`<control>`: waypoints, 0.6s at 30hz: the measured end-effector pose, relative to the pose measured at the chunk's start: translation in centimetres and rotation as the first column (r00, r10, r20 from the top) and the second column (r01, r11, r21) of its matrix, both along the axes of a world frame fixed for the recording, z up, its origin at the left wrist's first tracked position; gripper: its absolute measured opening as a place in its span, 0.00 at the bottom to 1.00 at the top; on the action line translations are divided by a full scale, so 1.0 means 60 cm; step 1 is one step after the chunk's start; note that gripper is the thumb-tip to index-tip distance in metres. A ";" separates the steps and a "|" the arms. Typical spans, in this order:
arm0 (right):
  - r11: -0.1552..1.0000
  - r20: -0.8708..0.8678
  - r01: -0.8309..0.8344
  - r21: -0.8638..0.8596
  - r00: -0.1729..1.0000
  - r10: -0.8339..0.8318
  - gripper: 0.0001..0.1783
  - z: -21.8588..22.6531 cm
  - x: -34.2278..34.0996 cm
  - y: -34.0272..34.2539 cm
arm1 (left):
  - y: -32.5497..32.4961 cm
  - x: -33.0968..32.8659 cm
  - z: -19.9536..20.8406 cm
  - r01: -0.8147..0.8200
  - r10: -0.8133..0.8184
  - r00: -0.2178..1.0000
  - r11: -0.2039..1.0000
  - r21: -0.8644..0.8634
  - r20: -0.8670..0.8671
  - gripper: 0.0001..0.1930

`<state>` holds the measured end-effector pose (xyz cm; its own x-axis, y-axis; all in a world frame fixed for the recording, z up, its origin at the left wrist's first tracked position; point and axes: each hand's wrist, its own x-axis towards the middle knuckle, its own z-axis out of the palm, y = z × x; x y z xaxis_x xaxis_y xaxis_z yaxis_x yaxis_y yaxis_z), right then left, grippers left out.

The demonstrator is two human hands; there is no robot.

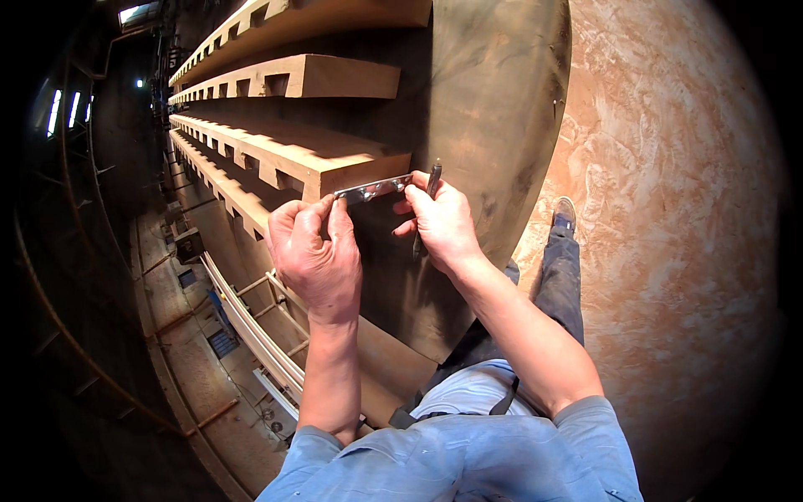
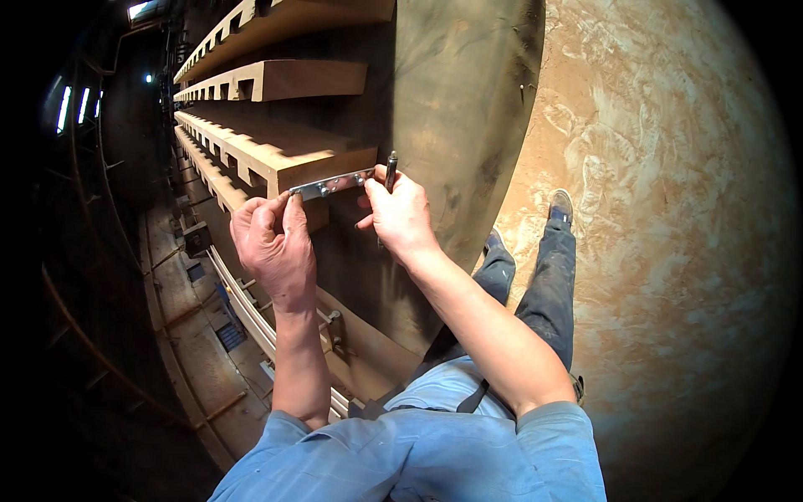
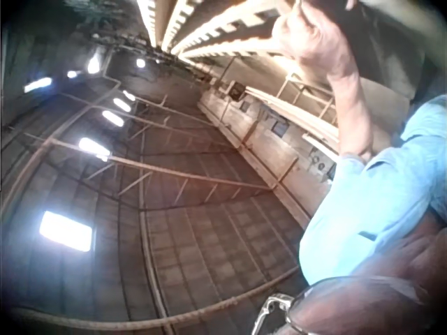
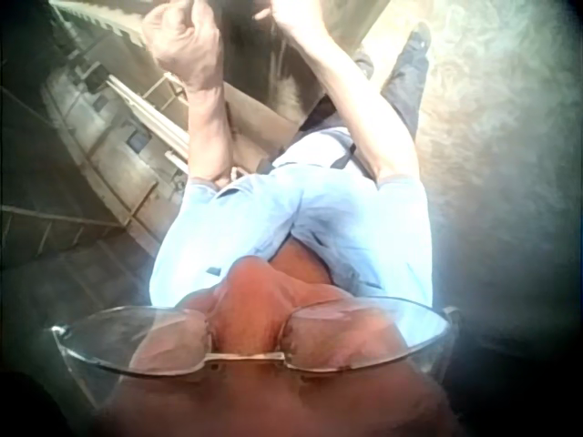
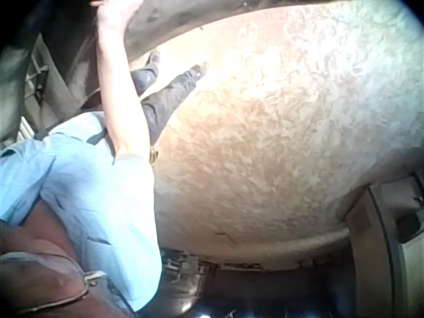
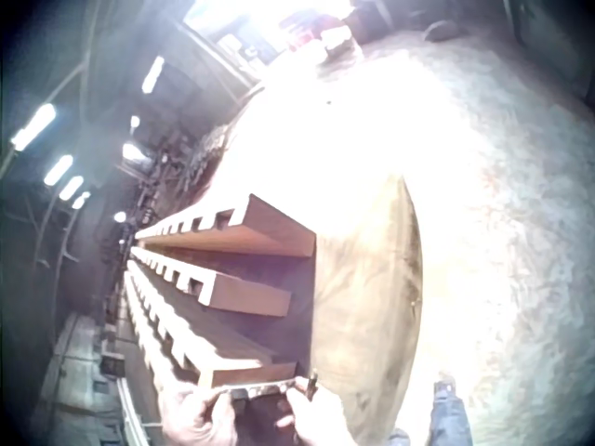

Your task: The person aligns a metal bracket with the end of a wooden beam and marks the wood with a pencil. Then the person uses a screwdriver to drive a screw through the bracket and into the wooden beam.

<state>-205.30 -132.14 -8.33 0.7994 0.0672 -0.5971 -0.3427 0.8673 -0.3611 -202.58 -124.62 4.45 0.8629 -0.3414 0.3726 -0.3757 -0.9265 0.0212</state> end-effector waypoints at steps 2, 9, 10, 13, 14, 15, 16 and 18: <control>1.000 0.010 -0.012 -0.027 1.000 0.012 0.20 0.001 0.002 -0.001 | -0.002 0.001 0.000 0.006 -0.008 0.999 0.998 0.061 0.037 0.08; 0.989 0.005 -0.029 -0.147 1.000 0.030 0.13 -0.017 0.008 0.012 | 0.015 0.008 -0.036 0.028 -0.034 0.994 0.998 0.056 0.102 0.20; 0.986 0.001 -0.056 -0.156 0.998 0.057 0.15 -0.015 0.007 0.010 | 0.019 0.009 -0.040 0.011 -0.012 0.996 1.000 0.014 0.086 0.23; 0.975 0.000 -0.096 -0.202 0.995 0.098 0.17 -0.005 0.005 0.002 | 0.026 0.013 -0.048 -0.011 0.011 0.998 1.000 -0.004 0.066 0.32; 0.970 0.006 -0.082 -0.230 0.996 0.086 0.15 -0.004 0.004 0.001 | 0.024 0.015 -0.045 -0.001 0.000 0.999 1.000 0.028 0.046 0.33; 0.964 0.013 -0.068 -0.257 0.997 0.074 0.13 -0.003 0.004 -0.001 | 0.023 0.017 -0.043 0.010 -0.011 1.000 0.998 0.060 0.027 0.34; 0.960 0.013 -0.093 -0.263 0.995 0.100 0.13 0.000 0.004 -0.002 | 0.022 0.016 -0.042 -0.004 0.003 1.000 0.999 0.035 0.017 0.34; 0.951 0.012 -0.142 -0.275 0.988 0.151 0.14 0.003 0.004 -0.007 | 0.018 0.014 -0.043 -0.032 0.032 0.999 0.999 -0.015 -0.003 0.34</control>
